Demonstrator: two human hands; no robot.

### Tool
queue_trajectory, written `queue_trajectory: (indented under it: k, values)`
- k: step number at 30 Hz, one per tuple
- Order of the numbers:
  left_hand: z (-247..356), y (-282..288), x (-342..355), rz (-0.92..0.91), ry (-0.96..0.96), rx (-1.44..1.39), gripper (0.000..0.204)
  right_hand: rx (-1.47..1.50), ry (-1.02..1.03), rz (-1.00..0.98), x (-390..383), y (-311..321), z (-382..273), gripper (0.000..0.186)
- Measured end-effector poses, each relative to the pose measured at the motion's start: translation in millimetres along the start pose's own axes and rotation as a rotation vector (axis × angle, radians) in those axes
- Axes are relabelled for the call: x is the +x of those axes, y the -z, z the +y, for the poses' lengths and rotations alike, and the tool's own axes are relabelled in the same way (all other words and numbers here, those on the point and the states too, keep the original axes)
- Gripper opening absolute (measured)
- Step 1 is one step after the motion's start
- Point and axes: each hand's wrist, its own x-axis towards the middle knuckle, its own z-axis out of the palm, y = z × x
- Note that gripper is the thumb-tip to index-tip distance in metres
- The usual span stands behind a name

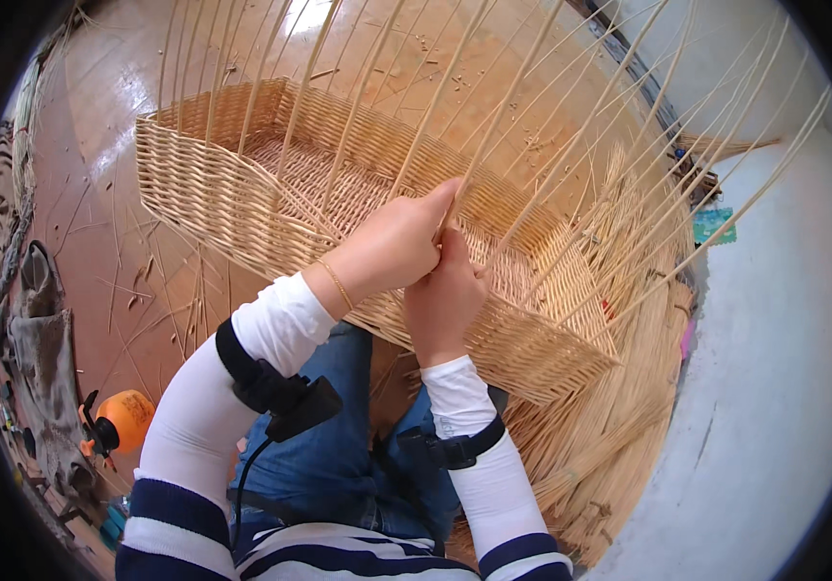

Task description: Weaving a large wicker basket using sticks, wire cutters, and a tape measure.

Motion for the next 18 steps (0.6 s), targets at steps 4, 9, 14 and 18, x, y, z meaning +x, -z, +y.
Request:
queue_trajectory:
  k: [4,9,14,18]
  values:
    - [-7,-12,0,0.009,0.059,-0.124,0.055,0.075,0.041,0.075,10,15,2,0.05]
    - [-20,-12,-1,-0.146,0.141,-0.443,0.033,0.847,-0.14,0.162,24,78,-3,0.053]
    - [3,-11,-3,-0.141,0.239,-0.249,0.023,1.009,-0.496,0.24,-35,88,53,0.028]
    - [15,-28,-27,0.333,0.132,-0.195,0.022,1.066,-0.525,0.311,-44,92,62,0.017]
